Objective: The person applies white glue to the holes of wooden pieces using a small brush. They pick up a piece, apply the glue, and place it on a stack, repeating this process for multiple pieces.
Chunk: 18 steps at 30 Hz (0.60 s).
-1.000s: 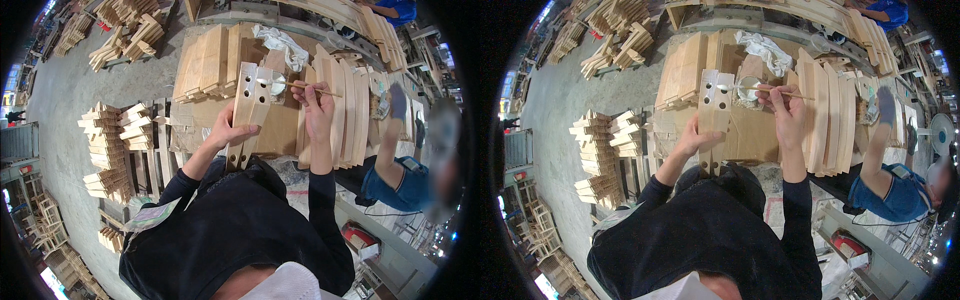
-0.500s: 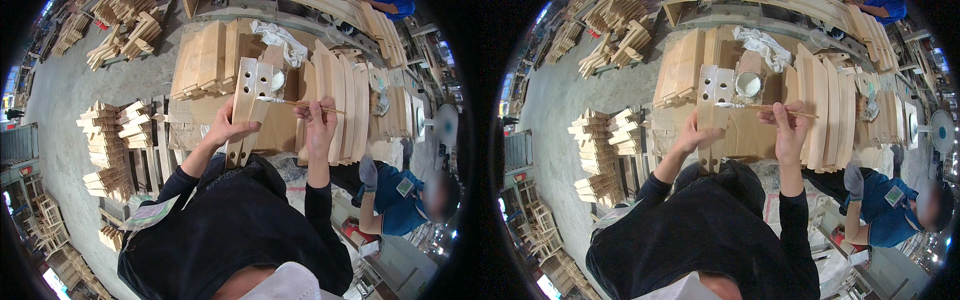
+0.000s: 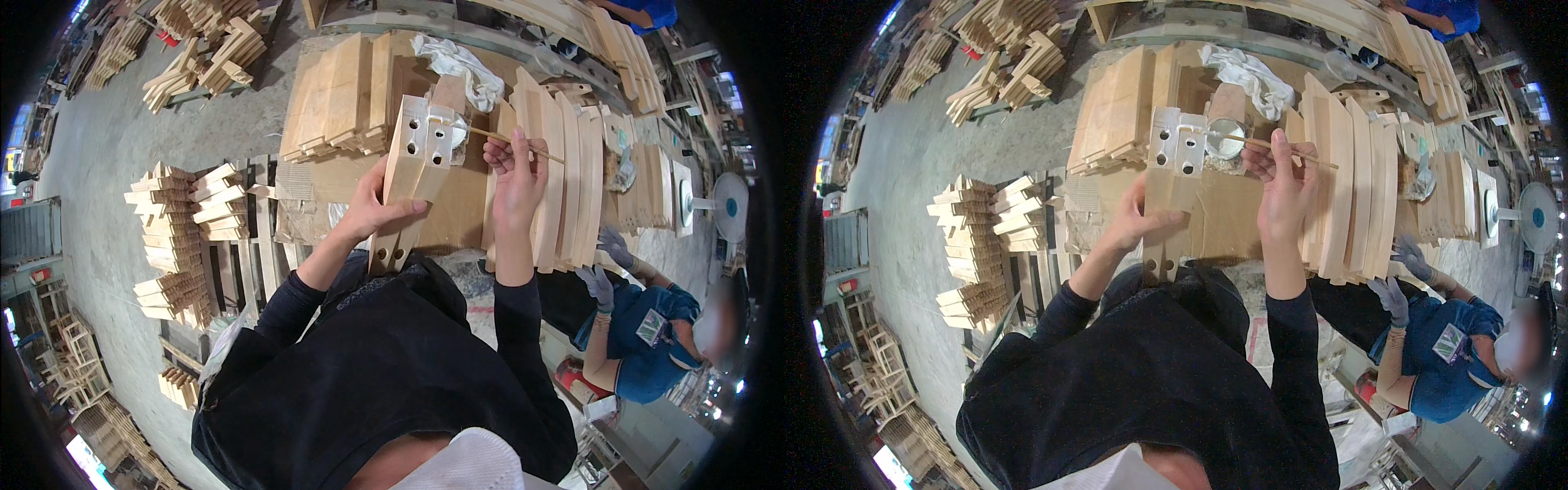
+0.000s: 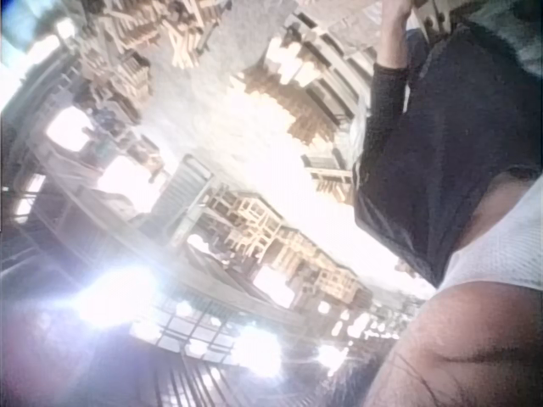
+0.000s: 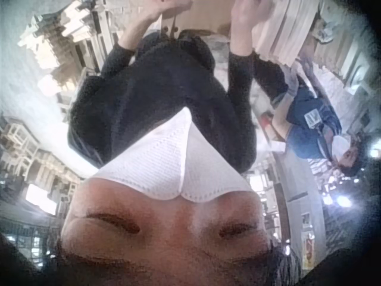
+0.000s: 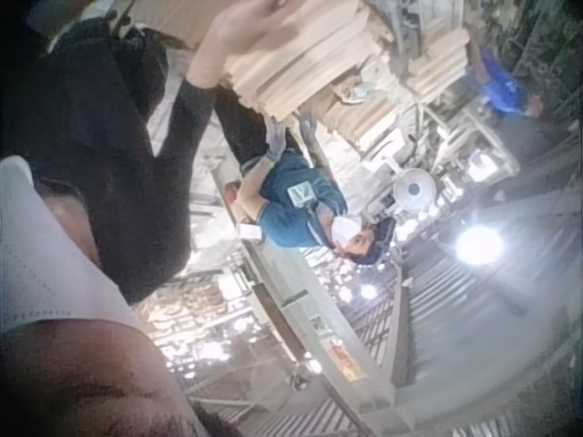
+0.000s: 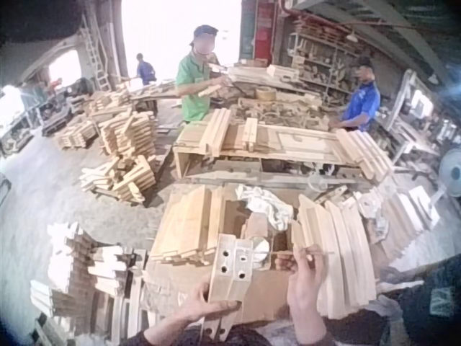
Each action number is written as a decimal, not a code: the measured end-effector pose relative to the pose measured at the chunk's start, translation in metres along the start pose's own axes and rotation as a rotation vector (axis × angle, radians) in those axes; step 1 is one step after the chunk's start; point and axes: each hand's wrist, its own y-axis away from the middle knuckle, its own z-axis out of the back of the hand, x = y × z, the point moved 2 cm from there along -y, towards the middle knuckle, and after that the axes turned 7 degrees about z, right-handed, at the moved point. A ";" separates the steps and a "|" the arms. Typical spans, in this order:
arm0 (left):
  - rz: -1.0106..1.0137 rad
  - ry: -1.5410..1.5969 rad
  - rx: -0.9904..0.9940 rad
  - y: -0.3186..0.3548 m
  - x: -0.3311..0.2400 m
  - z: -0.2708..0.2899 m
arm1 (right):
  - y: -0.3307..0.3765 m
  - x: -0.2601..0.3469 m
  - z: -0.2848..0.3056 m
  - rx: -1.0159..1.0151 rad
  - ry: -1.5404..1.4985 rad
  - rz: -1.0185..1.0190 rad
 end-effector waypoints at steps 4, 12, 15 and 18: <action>-0.019 -0.010 -0.002 0.000 -0.002 0.000 | -0.009 -0.002 -0.003 -0.005 -0.010 -0.004; -0.039 -0.019 0.013 -0.003 -0.003 0.000 | -0.023 0.006 0.002 0.032 0.018 0.018; -0.035 -0.018 -0.018 -0.001 -0.003 0.001 | -0.022 0.040 -0.002 0.203 0.157 0.156; -0.040 -0.005 -0.039 -0.002 0.002 0.003 | -0.011 0.082 -0.017 0.451 0.383 0.293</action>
